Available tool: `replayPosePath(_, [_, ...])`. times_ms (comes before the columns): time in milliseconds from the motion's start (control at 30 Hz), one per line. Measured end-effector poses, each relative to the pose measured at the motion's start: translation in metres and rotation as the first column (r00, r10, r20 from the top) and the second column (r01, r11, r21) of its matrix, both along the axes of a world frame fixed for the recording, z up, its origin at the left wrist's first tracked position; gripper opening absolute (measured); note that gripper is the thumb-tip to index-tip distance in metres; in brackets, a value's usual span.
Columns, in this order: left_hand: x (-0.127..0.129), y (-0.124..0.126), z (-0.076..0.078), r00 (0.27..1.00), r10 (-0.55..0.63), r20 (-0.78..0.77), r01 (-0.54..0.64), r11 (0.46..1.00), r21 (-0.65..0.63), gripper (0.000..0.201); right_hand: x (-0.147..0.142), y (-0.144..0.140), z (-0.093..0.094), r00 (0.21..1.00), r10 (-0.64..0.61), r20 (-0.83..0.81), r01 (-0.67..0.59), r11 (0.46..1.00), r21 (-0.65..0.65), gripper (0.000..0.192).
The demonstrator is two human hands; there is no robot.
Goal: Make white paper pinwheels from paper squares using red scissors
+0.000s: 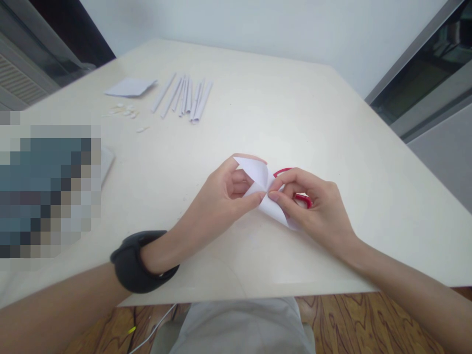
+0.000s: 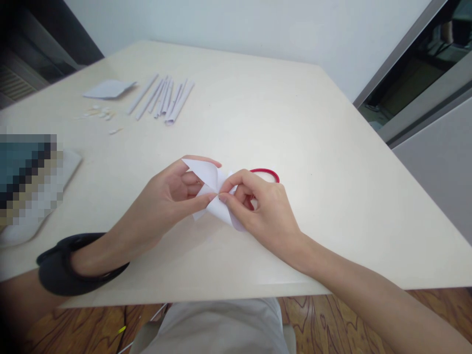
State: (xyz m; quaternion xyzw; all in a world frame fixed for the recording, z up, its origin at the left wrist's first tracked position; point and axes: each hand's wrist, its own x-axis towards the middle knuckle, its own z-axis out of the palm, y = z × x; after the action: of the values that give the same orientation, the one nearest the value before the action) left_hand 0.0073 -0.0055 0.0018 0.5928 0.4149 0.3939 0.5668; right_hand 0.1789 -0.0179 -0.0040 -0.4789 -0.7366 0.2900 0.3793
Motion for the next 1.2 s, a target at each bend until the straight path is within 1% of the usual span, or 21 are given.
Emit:
replayPosePath(267, [-0.0002, -0.0011, 0.0001, 1.000, 0.000, -0.019, 0.000, 1.000, -0.006, 0.035, -0.0010, -0.0007, 0.0008, 1.000, 0.012, -0.008, -0.012, 1.000, -0.022, 0.005])
replayPosePath(533, [-0.0005, -0.0032, 0.0015, 1.000, -0.010, 0.024, 0.011, 0.999, -0.044, 0.035, -0.0003, -0.0014, 0.0016, 1.000, 0.022, -0.022, -0.023, 0.999, -0.040, 0.008])
replayPosePath(733, [-0.0009, -0.0014, 0.0018, 1.000, -0.006, 0.006, 0.006, 0.999, -0.039, 0.039, 0.0005, 0.0000, 0.0007, 1.000, 0.023, -0.014, -0.023, 0.999, -0.041, 0.004])
replayPosePath(800, [-0.0010, -0.0011, 0.0020, 1.000, 0.001, 0.001, -0.001, 0.999, -0.034, 0.039, 0.0007, 0.0004, 0.0000, 0.999, 0.029, -0.013, -0.030, 0.998, -0.055, 0.001])
replayPosePath(1000, [-0.0017, -0.0016, 0.0022, 1.000, -0.014, 0.008, 0.014, 0.999, -0.037, 0.038, 0.0022, 0.0007, -0.0025, 0.998, 0.045, -0.045, -0.050, 0.992, -0.115, 0.004])
replayPosePath(1200, [-0.0014, -0.0019, 0.0028, 1.000, -0.019, -0.011, 0.019, 0.999, -0.038, 0.037, 0.0010, 0.0004, -0.0026, 0.998, 0.046, -0.040, -0.051, 0.991, -0.127, 0.005])
